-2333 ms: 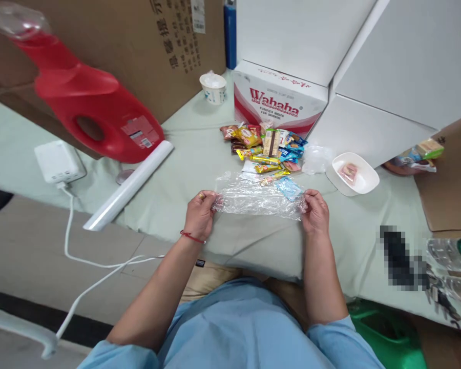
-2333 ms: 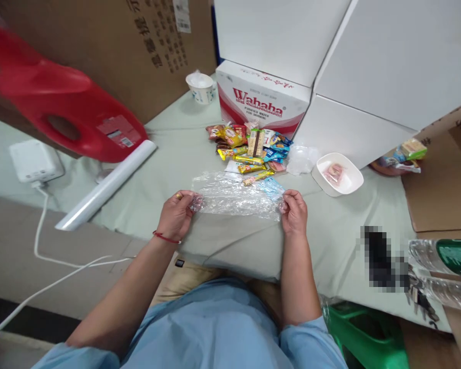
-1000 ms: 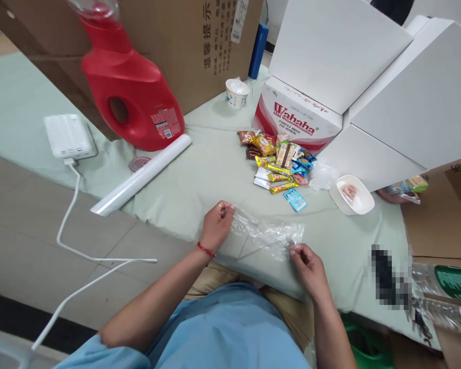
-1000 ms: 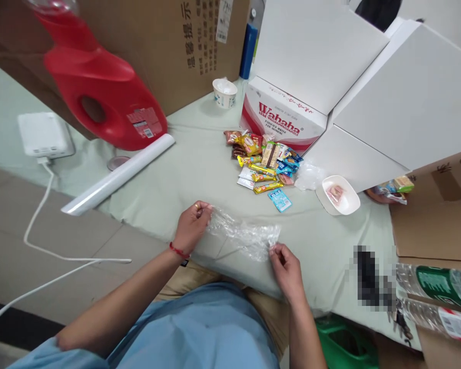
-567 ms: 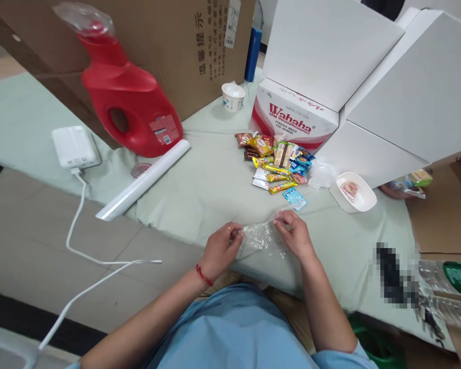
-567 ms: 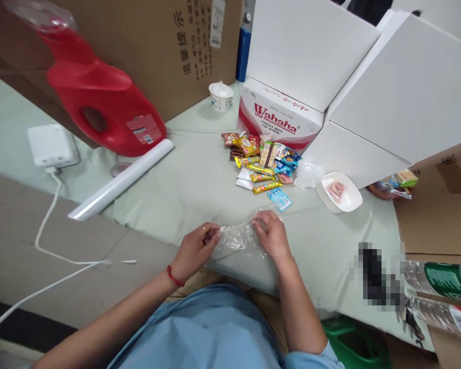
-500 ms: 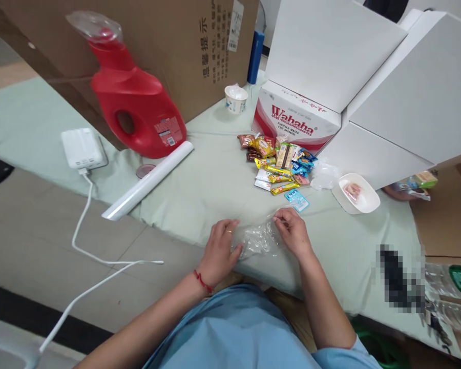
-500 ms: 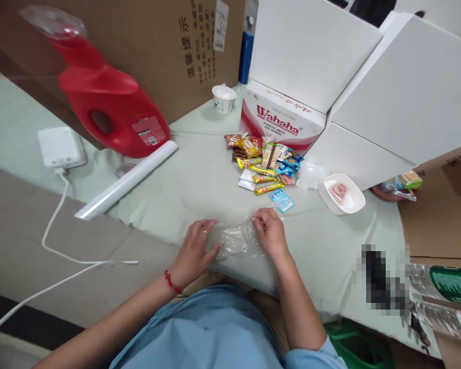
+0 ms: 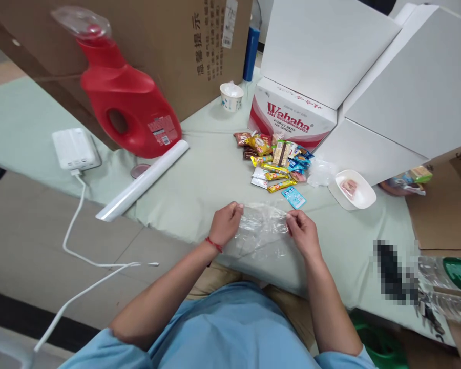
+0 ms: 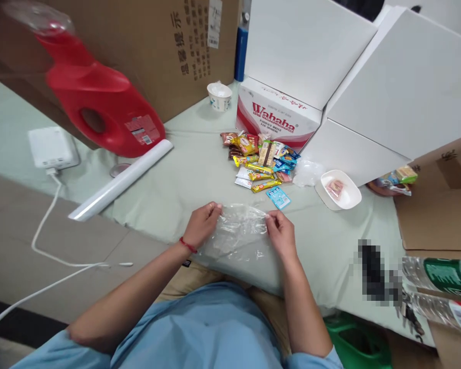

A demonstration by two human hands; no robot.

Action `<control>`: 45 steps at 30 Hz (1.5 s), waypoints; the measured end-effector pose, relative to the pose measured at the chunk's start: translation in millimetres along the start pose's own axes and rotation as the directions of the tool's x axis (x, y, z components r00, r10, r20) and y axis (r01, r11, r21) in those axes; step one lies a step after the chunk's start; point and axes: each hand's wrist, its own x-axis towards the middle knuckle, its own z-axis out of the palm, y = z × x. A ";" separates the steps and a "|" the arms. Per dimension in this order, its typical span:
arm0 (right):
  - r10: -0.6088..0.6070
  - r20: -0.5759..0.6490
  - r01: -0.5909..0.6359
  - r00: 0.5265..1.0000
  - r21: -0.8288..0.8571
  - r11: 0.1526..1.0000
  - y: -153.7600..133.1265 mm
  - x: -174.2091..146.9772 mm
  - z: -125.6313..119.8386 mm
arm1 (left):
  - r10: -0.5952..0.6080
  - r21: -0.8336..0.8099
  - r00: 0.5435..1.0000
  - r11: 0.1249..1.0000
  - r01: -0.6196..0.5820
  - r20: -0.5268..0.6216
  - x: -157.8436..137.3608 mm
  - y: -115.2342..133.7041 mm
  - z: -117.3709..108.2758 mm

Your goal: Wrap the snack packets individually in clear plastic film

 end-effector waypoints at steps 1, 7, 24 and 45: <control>0.072 -0.028 -0.070 0.997 0.055 0.996 6.4 -0.8 -7.4 | -0.020 -0.040 1.000 0.999 0.020 -0.016 2.5 -2.8 -1.3; 0.281 -0.091 -0.264 0.955 0.165 0.950 39.0 -5.3 -29.1 | -0.168 0.019 0.984 0.985 0.169 -0.052 20.2 -10.8 -8.8; -0.137 -0.006 0.132 0.991 -0.217 0.967 28.6 31.4 -21.3 | 0.757 0.467 0.580 0.414 -0.781 0.300 -4.5 -14.9 -1.3; -0.303 0.586 0.650 0.751 -0.577 0.494 54.9 -108.7 -54.3 | 0.190 0.684 0.919 0.619 -0.386 0.346 3.1 -23.8 -6.5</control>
